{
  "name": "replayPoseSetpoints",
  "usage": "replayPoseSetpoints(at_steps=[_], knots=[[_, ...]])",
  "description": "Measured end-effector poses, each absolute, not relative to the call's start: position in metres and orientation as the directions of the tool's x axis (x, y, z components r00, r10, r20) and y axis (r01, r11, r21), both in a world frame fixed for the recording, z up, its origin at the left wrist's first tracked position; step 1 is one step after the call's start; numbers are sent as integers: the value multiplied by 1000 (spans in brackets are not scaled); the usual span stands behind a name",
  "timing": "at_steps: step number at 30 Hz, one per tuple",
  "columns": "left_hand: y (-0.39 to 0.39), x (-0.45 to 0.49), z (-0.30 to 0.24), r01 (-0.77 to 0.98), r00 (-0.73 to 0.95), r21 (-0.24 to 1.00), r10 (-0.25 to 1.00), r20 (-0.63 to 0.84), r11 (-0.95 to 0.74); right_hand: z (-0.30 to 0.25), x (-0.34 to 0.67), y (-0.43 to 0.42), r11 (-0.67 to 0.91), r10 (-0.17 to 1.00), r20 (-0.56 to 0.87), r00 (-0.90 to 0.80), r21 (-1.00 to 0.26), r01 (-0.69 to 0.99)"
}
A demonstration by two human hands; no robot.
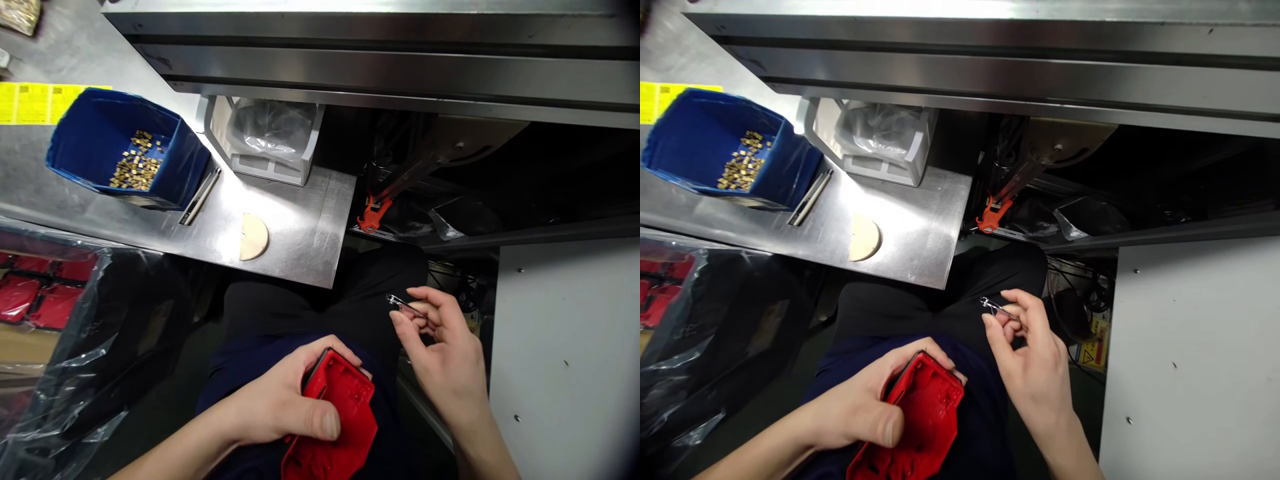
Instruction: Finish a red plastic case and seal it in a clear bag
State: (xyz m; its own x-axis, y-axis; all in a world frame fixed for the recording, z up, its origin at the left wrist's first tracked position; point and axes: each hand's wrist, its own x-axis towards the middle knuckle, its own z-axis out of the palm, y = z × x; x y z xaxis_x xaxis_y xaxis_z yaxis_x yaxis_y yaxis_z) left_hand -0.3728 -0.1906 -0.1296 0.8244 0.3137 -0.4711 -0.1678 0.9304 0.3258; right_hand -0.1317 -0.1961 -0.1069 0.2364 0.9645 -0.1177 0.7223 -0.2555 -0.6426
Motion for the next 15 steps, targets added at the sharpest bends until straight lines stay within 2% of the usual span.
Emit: replayPoseSetpoints(at_steps=[2, 6, 10, 15], knots=[[-191, -373, -130, -170, 822, 332, 320, -472, 928, -113, -134, -199, -338, 940, -210, 268, -669, 662], [-191, -375, -130, -193, 816, 374, 360, -452, 907, -118, -138, -209, -401, 916, -311, 253, -702, 589], [-193, -385, -126, -287, 808, 424, 454, -374, 859, -120, -137, -212, -437, 899, -349, 265, -757, 486], [-201, -400, -127, -316, 825, 317, 424, -373, 894, -150, -143, -186, -466, 884, -423, 196, -826, 318]])
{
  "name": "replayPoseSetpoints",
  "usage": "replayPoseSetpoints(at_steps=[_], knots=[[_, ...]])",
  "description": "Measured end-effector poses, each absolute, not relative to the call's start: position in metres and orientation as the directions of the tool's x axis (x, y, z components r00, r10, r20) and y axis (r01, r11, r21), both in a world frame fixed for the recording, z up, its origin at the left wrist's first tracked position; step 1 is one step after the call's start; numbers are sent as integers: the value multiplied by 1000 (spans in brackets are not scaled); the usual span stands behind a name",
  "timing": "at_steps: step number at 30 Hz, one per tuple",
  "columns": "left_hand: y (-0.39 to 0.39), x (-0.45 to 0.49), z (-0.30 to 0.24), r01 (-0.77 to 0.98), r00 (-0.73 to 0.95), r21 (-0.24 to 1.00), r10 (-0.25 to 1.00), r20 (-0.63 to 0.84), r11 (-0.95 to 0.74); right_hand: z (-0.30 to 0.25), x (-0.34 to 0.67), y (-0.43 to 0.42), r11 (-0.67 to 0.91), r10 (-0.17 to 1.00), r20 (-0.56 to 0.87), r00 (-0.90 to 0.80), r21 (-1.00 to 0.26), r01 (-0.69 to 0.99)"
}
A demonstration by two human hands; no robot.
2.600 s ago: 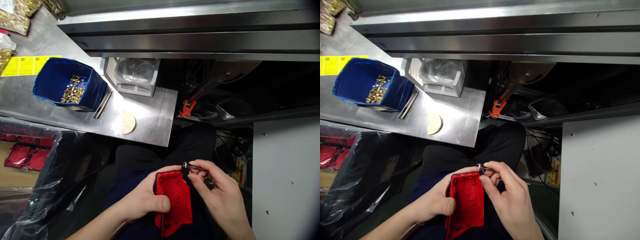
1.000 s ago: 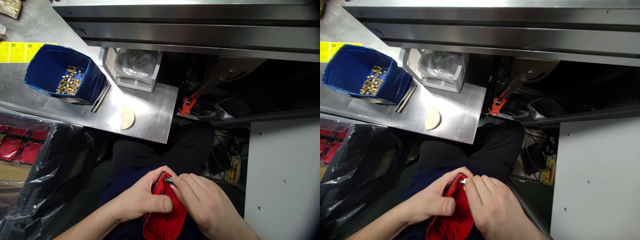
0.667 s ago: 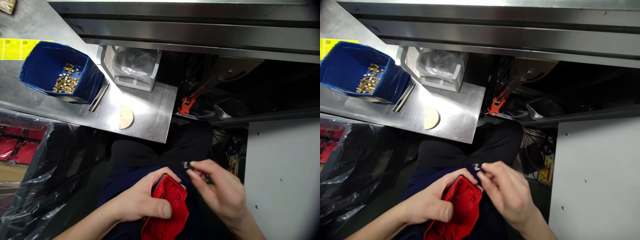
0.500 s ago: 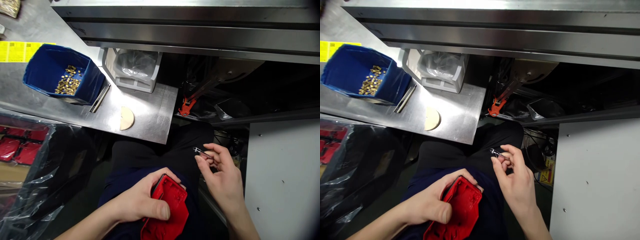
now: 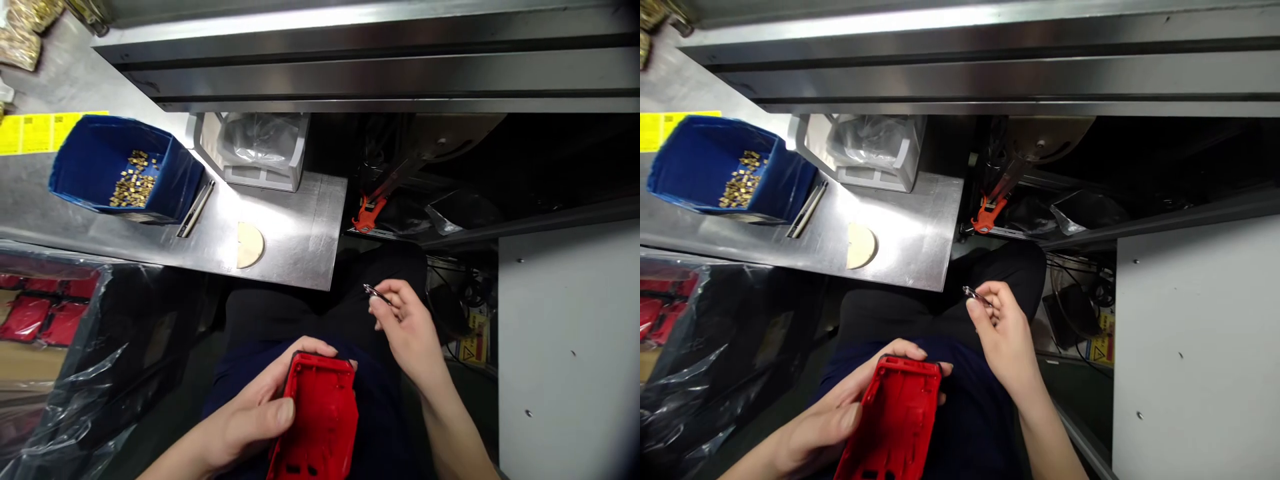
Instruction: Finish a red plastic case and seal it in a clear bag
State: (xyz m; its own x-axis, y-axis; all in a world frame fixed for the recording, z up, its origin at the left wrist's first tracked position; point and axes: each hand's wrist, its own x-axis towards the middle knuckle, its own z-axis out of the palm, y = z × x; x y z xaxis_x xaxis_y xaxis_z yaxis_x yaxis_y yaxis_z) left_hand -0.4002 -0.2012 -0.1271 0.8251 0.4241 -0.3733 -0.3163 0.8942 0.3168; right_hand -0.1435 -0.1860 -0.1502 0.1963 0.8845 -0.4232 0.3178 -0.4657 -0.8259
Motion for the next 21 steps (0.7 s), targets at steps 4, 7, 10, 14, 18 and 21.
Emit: replayPoseSetpoints(at_steps=[4, 7, 10, 14, 18, 21], knots=[[-208, -405, -130, -381, 781, 283, 470, -411, 880, -185, -172, -151, -342, 931, -358, 64, -801, 491], [-210, -405, -129, -439, 739, 260, 510, -440, 860, -203, -197, -126, -236, 944, -329, -25, -726, 645], [-212, -404, -128, -509, 684, 213, 542, -488, 834, -210, -212, -107, -199, 939, -340, -49, -655, 729], [-214, -406, -133, -604, 600, 159, 577, -554, 781, -200, -215, -97, -166, 932, -355, -68, -589, 791], [-215, -407, -140, -653, 582, 74, 561, -589, 754, -182, -202, -111, -185, 923, -372, -95, -648, 739], [-213, -407, -143, -676, 580, 9, 539, -611, 737, -174, -188, -136, -260, 909, -397, -124, -776, 575]])
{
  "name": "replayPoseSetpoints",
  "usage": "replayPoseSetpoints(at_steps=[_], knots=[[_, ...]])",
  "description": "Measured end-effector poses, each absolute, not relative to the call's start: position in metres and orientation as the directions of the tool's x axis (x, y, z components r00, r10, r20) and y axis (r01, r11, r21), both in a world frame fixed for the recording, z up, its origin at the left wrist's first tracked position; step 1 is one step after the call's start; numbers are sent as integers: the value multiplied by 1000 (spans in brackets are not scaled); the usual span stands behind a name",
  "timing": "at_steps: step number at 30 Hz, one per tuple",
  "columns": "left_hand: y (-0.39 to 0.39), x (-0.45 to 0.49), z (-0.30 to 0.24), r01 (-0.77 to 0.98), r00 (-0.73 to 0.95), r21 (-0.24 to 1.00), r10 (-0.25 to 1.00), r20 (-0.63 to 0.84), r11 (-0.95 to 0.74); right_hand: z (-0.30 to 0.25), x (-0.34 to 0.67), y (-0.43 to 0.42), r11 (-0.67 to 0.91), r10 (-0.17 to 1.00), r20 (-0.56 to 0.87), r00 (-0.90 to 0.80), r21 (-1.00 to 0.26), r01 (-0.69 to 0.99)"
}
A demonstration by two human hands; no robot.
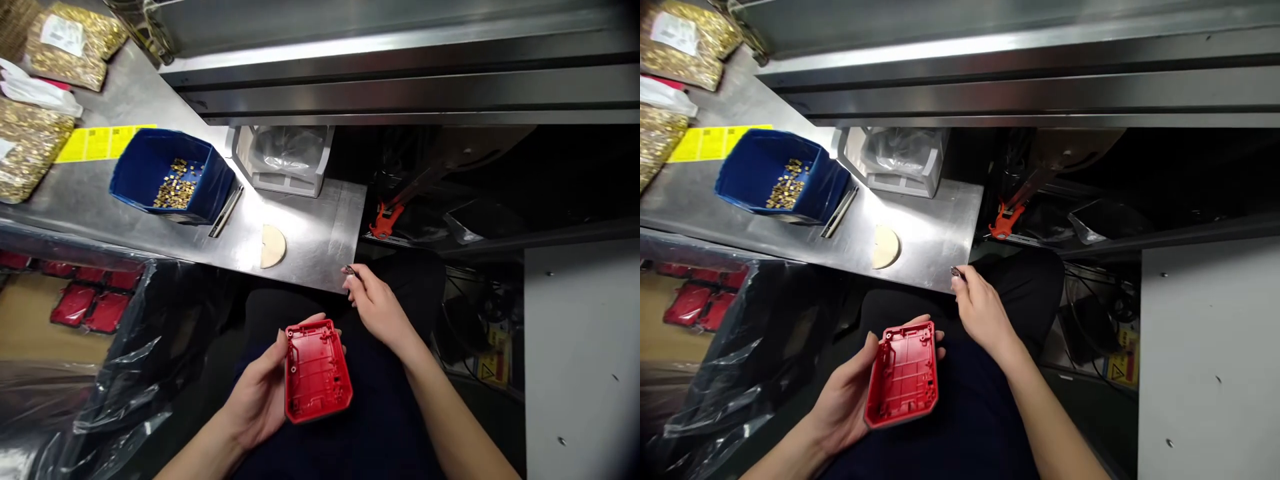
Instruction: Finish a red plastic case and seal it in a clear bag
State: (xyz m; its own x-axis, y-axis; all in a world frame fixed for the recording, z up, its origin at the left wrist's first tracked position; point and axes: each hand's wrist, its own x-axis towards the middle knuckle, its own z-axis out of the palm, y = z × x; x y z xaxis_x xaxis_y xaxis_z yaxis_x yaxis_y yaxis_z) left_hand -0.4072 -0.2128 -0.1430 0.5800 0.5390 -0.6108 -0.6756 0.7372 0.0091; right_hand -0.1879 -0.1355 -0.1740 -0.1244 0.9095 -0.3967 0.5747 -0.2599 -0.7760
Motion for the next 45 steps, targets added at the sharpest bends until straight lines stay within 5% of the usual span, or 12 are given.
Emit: replayPoseSetpoints(at_steps=[7, 12, 15, 23, 29, 40, 42, 45], knots=[[-204, -405, -148, -721, 497, -55, 461, -735, 691, -150, -177, -200, -497, 827, -550, -118, -813, 304], [-197, -403, -152, -730, 431, -33, 423, -797, 683, -128, -189, -220, -471, 859, -504, -91, -847, 246], [-198, -407, -153, -745, 428, 19, 500, -752, 667, -126, -192, -221, -428, 886, -458, -76, -869, 250], [-208, -412, -149, -747, 596, 12, 678, -430, 665, -171, -195, -181, -337, 881, -467, -82, -738, 585], [-215, -412, -151, -722, 586, 86, 673, -451, 686, -199, -227, -114, -53, 944, -313, -103, -454, 889], [-219, -416, -148, -707, 471, 203, 665, -580, 678, -198, -248, -49, 67, 961, -246, -127, -236, 969], [-216, -415, -146, -682, 411, 279, 669, -619, 676, -185, -235, -66, 5, 971, -226, -78, -309, 951], [-210, -412, -145, -526, 302, 472, 674, -674, 708, -159, -211, -105, -111, 947, -298, -118, -651, 751]])
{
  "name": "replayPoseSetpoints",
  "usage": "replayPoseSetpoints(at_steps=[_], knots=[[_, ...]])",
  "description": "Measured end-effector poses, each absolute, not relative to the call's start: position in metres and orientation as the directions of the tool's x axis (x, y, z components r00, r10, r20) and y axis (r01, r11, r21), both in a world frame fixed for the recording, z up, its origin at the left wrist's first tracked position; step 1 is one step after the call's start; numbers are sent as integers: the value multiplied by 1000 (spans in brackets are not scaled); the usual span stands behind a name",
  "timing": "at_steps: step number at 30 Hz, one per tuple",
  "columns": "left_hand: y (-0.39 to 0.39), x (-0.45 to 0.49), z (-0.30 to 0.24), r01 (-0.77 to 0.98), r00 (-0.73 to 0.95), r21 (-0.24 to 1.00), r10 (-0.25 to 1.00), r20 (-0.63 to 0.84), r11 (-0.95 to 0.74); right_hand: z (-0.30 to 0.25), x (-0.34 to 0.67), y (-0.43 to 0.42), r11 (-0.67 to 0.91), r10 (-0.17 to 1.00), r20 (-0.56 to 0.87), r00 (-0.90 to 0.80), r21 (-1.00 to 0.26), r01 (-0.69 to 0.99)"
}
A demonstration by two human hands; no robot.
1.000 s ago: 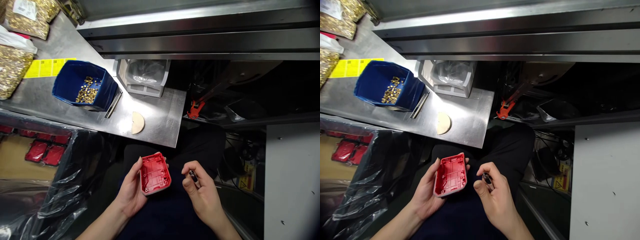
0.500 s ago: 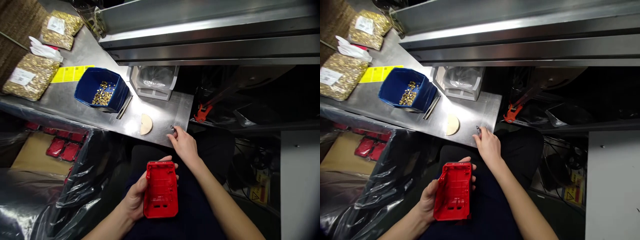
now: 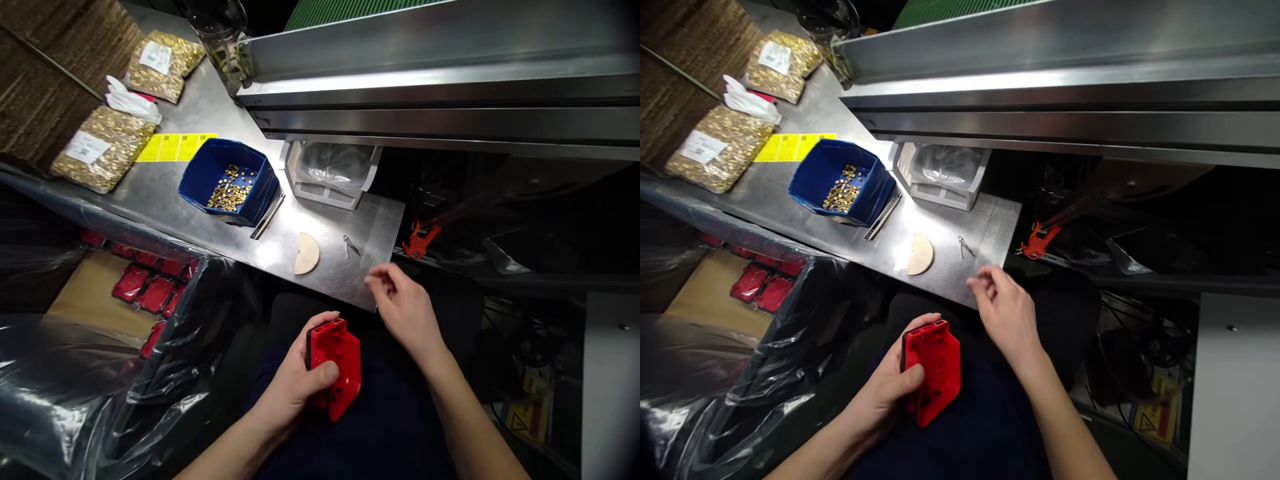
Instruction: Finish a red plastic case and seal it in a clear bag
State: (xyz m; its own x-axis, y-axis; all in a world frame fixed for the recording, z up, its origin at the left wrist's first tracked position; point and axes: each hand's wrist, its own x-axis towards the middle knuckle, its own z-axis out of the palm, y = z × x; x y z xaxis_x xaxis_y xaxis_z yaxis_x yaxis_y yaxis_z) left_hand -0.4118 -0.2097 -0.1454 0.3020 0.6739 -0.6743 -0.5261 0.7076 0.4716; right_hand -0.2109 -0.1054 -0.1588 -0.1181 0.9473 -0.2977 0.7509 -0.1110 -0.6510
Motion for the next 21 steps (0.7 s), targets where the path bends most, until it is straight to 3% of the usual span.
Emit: replayPoseSetpoints(at_steps=[2, 5, 9, 12, 21], knots=[[-206, -409, -147, -364, 228, 580, 674, -703, 728, -142, -200, -136, -148, 864, -381, -329, -817, 558], [-202, -405, -153, -211, 140, 658, 689, -712, 723, -130, -199, -175, -175, 703, -419, -575, -885, 431], [-198, -398, -159, -68, 34, 721, 724, -689, 690, -138, -213, -198, -93, 699, -394, -596, -877, 471], [-190, -396, -155, 34, 24, 715, 715, -699, 698, -145, -217, -198, -81, 717, -338, -610, -909, 408], [-177, -400, -151, -18, 114, 810, 806, -580, 586, -150, -210, -196, -277, 741, -288, -606, -954, 114]])
